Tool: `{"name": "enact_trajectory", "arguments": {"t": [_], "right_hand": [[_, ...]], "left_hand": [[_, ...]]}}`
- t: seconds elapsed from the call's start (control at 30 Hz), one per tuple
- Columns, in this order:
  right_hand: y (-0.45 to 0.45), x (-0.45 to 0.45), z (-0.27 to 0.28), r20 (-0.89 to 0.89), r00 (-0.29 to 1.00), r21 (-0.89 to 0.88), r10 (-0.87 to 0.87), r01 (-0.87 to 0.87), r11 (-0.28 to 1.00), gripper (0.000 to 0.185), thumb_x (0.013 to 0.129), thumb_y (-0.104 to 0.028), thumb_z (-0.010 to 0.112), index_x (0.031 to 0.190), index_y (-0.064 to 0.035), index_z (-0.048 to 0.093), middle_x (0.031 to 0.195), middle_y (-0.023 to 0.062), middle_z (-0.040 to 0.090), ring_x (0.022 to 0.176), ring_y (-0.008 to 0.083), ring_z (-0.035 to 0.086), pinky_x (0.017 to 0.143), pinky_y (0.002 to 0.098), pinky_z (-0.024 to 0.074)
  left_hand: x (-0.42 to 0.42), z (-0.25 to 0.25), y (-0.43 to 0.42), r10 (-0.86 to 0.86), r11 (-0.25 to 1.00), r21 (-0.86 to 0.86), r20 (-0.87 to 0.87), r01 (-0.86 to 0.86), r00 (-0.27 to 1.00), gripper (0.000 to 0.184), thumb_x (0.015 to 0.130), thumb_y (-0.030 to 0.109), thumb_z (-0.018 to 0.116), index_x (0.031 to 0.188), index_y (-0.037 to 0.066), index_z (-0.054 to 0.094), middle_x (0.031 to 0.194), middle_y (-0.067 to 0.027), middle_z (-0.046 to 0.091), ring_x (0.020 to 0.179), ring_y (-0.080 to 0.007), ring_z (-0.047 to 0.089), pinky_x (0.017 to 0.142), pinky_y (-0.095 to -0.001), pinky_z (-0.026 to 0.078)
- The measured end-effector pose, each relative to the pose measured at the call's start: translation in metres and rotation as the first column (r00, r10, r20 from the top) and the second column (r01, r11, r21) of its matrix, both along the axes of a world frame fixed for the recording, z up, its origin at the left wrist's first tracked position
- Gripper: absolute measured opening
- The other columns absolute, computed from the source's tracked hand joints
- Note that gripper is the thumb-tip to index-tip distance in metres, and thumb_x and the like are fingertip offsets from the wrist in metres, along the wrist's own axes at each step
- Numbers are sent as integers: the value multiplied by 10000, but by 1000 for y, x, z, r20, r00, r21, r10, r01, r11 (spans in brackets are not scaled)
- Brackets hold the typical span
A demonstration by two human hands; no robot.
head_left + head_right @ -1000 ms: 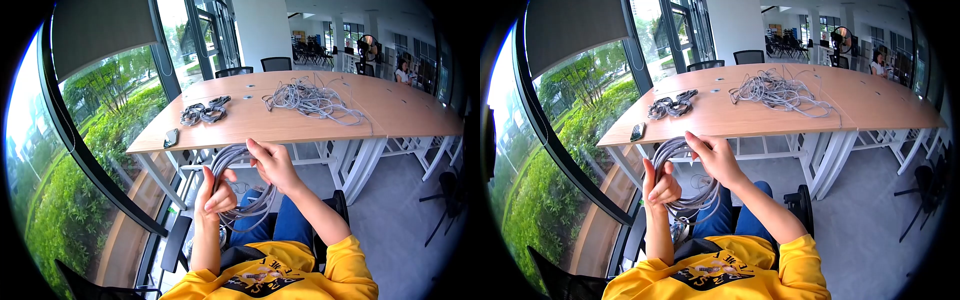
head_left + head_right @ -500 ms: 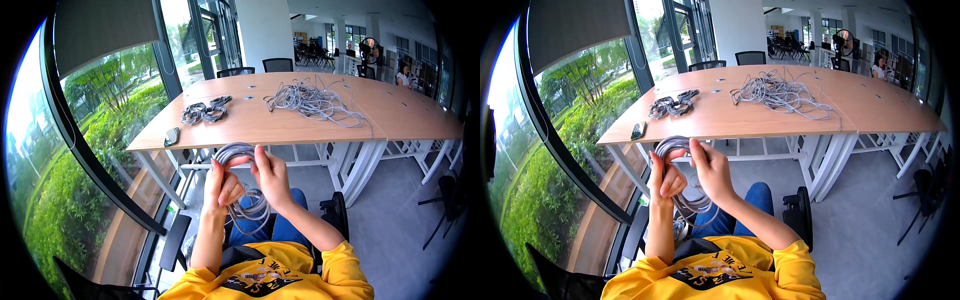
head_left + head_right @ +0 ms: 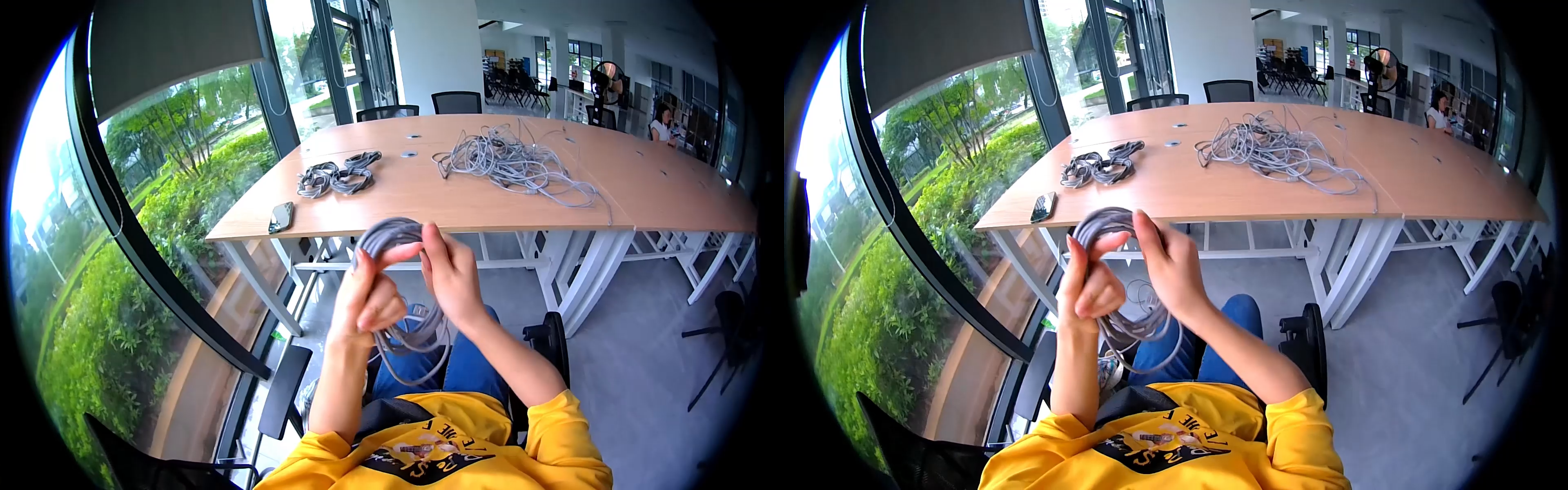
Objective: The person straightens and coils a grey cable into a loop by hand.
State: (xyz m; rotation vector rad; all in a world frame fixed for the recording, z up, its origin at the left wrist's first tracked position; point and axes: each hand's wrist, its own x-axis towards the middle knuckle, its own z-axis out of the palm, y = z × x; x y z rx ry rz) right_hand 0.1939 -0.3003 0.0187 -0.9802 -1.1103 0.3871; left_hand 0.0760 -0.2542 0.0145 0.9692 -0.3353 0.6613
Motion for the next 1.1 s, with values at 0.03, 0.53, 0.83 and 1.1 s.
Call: {"name": "enact_trajectory", "arguments": {"t": [0.03,0.53,0.83,1.1], "right_hand": [[-1,5,3,-4,1000,-2,-3,3,1000,447,850,-356,418,544,-31,416,469,-27,340,458,46,316,420,224,267],[-8,28,17,24,967,-189,253,-245,951,430,799,-389,499,543,-44,485,464,-28,404,385,22,357,355,172,258],[-11,25,16,-56,922,-172,384,-388,906,450,804,-423,468,536,-63,454,472,-17,410,321,24,339,290,176,222],[-2,18,9,-76,893,-185,445,-451,873,476,840,-441,360,644,-20,469,422,-27,354,313,50,338,317,185,283]], "left_hand": [[-3,-2,4,2,1000,-4,-20,-2,1000,516,875,392,257,1065,-46,451,323,69,246,255,-21,171,284,-168,156],[-12,-6,1,-89,995,32,-8,89,996,567,860,473,212,722,-16,465,324,72,273,263,-31,179,323,-182,166],[-15,0,-1,-152,986,-70,-58,148,987,474,877,397,219,606,52,399,313,57,270,233,-38,225,286,-175,174],[-11,1,-8,-333,942,63,82,329,939,690,862,435,251,1260,-32,-65,349,74,289,249,-17,261,249,-159,166]]}}
